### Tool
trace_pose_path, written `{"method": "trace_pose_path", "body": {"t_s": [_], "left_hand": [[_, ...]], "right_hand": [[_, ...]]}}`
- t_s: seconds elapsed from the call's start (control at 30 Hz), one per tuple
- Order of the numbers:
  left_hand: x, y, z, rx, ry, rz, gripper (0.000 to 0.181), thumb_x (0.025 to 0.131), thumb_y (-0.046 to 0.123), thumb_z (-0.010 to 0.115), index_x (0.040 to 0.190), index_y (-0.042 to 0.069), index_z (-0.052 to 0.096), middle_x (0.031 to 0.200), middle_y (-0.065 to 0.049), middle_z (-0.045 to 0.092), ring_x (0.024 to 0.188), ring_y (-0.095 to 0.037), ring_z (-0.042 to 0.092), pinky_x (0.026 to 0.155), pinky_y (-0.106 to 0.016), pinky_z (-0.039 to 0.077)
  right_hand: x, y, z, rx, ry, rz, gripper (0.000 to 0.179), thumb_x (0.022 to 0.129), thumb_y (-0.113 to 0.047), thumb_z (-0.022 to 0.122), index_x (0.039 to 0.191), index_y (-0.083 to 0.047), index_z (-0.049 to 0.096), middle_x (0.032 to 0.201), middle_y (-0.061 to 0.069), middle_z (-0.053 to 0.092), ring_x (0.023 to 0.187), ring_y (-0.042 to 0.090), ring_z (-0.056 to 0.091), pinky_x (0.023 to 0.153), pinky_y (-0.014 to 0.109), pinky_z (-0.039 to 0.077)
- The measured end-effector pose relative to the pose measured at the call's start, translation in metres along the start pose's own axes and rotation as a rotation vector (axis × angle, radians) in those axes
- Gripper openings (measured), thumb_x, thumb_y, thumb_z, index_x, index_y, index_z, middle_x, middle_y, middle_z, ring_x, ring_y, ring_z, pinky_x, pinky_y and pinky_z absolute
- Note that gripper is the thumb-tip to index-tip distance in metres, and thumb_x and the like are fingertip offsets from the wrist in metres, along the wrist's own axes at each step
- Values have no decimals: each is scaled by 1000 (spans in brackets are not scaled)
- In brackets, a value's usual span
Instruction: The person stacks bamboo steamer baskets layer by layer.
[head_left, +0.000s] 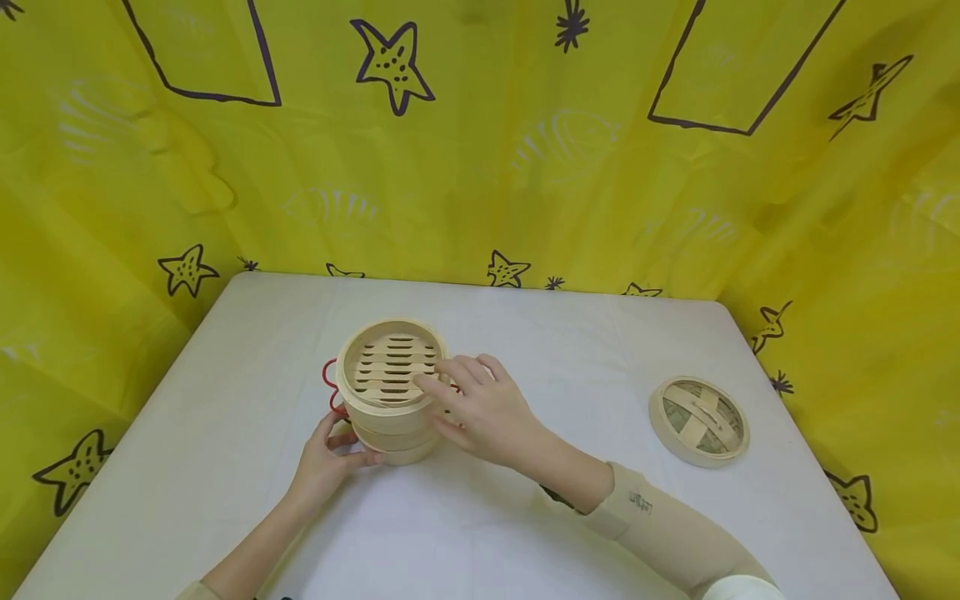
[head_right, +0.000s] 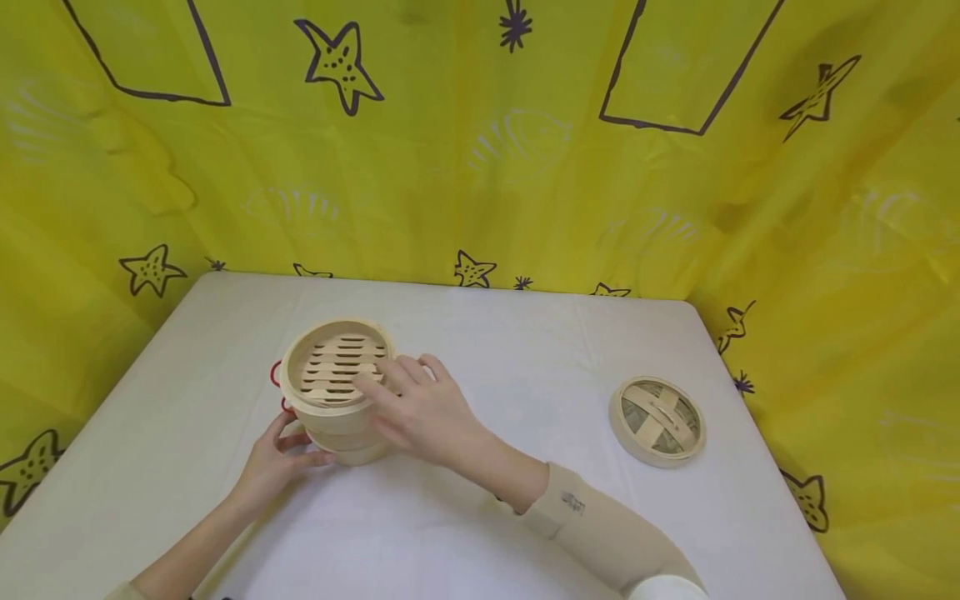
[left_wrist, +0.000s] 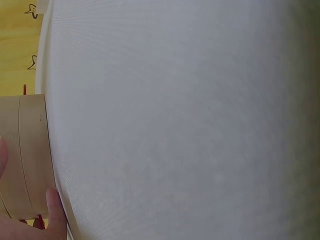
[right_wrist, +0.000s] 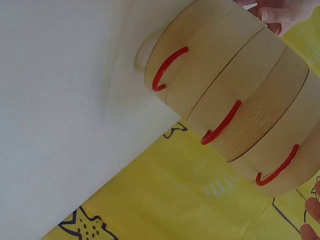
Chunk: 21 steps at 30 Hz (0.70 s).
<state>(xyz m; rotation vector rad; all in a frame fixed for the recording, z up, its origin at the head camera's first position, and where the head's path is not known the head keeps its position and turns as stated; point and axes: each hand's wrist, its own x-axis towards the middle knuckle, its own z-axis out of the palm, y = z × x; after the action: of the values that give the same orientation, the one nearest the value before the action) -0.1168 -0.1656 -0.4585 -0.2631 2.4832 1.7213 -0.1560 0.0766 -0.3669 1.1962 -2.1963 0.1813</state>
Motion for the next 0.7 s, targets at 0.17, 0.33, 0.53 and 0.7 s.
{"method": "trace_pose_path", "body": {"t_s": [0.17,0.33,0.53,0.7], "left_hand": [[2,-2,0,-9,-5,-5,86,66,16,82,137,12,34,125,-13,47,107,-27,51,80,-30,42],[2,-3,0,-6,-4,-2,86,67,16,82,137,10,33,126,-14,46,107,-28,51,78,-28,42],[2,-3,1,-6,4,-3,86,65,17,83,136,12,35,122,-13,49,106,-27,52,78,-28,42],[3,-4,1,-17,-1,-2,85,65,17,82,136,12,35,122,-13,48,106,-28,51,77,-28,43]], "right_hand": [[-11,6,-2,4,32,35,47,75,-32,72,116,-18,55,107,3,55,99,19,51,85,37,38],[-23,15,-7,-1,4,103,48,76,-32,71,118,-18,53,108,5,53,101,21,51,86,39,39],[-38,27,-12,8,-55,215,45,79,-30,68,119,-17,52,109,6,52,104,24,50,87,41,37],[-52,36,-14,-6,-40,266,45,78,-29,70,117,-15,54,106,7,54,100,25,51,85,41,38]]}}
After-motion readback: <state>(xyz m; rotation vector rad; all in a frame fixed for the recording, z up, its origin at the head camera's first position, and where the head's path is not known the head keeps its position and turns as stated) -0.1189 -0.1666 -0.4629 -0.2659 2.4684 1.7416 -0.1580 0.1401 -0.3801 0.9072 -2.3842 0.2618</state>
